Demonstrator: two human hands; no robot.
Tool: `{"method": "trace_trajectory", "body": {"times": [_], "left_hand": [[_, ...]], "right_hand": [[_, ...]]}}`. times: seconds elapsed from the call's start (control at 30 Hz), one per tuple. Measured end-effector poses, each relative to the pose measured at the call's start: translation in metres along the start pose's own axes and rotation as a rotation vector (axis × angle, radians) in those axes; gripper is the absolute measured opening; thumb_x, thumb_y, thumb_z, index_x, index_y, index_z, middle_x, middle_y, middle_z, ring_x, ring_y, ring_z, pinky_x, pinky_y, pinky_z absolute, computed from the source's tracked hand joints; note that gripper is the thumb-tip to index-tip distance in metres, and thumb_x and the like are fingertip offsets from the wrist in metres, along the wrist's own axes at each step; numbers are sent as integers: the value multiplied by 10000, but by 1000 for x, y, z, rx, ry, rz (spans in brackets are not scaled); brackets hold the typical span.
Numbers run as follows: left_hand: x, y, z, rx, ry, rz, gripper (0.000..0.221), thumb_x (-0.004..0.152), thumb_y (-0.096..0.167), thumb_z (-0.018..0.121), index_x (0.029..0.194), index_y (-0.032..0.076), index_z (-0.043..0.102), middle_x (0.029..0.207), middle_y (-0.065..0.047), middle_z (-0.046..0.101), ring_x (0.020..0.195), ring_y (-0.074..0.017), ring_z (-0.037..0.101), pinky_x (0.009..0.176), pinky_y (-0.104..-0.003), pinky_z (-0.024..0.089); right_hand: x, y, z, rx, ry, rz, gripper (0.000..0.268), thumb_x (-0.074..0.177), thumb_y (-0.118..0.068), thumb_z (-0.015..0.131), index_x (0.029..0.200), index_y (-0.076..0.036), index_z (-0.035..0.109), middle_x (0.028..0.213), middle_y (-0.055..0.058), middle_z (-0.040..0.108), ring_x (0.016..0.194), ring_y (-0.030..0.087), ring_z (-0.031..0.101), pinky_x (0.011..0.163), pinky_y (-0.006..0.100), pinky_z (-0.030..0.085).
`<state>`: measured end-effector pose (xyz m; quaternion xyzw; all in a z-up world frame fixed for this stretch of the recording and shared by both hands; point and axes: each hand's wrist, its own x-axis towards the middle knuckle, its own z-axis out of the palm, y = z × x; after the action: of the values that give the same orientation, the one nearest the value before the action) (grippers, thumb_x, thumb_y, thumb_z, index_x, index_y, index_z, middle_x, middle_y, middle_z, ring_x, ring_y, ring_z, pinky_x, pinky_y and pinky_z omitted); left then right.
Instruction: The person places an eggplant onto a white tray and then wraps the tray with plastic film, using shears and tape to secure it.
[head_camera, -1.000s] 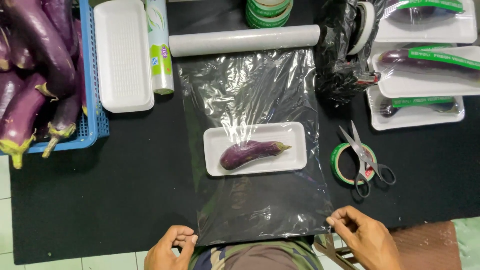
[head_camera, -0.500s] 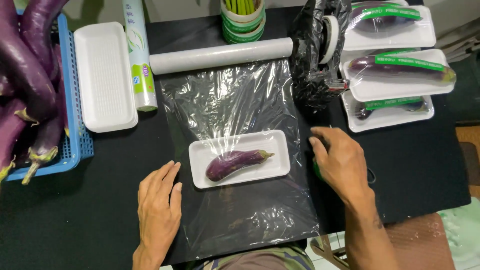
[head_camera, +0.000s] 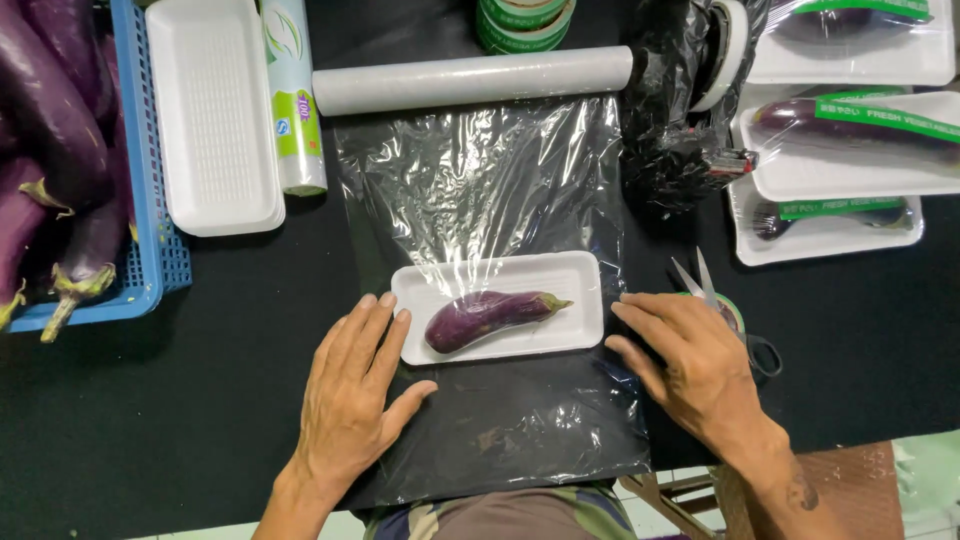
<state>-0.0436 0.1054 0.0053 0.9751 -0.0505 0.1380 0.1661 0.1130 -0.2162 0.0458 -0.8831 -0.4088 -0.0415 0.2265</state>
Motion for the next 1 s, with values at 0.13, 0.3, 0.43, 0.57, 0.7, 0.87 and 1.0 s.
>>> {"method": "trace_trajectory", "body": {"times": [0.13,0.3,0.43,0.57,0.7,0.87,1.0], "left_hand": [[14,-1,1,18,-119,61,1032,836,563,823,1577,31,341,1642,-174,378,1542,-364,351,1247,-537,334],[32,-2,-8,12,-186,118,1132,803,667,787,1592,19,298,1659,-185,344,1556,-369,314,1265,-563,275],[35,-2,-9,5,-188,122,1070,853,675,696,1599,27,287,1664,-191,331,1555,-366,325,1261,-547,288],[34,-11,3,168,-231,163,1125,797,671,767,1586,7,318,1651,-176,359,1535,-337,345,1253,-495,301],[32,-17,8,178,-246,154,1101,790,642,773,1574,-1,343,1635,-177,390,1523,-324,370,1251,-484,303],[35,-20,10,145,-229,137,1063,755,474,851,1568,1,357,1617,-172,427,1494,-309,431,1242,-486,326],[43,-24,8,129,-254,141,1138,610,383,880,1554,-4,377,1569,-187,482,1464,-325,459,1235,-504,321]], "right_hand": [[2,4,2,-93,-114,-128,592,911,-379,744,1346,-5,600,1372,169,643,1258,323,625,1038,454,518],[17,11,1,-191,-224,-237,777,900,-551,692,1445,-21,527,1497,163,573,1380,312,554,1073,476,475],[26,11,0,-234,-275,-278,781,910,-591,644,1449,-40,516,1516,158,553,1395,290,539,1096,456,446],[28,16,14,-286,-290,-327,787,918,-593,626,1469,-45,500,1535,156,534,1416,279,520,1133,450,424],[28,19,20,-296,-324,-326,744,926,-530,635,1479,-58,479,1548,149,517,1436,270,497,1140,444,412],[33,21,18,-247,-356,-336,759,844,-363,725,1482,-58,450,1528,196,502,1412,318,511,1135,457,426],[37,27,19,-217,-346,-361,791,836,-370,733,1497,-44,444,1508,219,516,1404,341,524,1139,478,442]]}}
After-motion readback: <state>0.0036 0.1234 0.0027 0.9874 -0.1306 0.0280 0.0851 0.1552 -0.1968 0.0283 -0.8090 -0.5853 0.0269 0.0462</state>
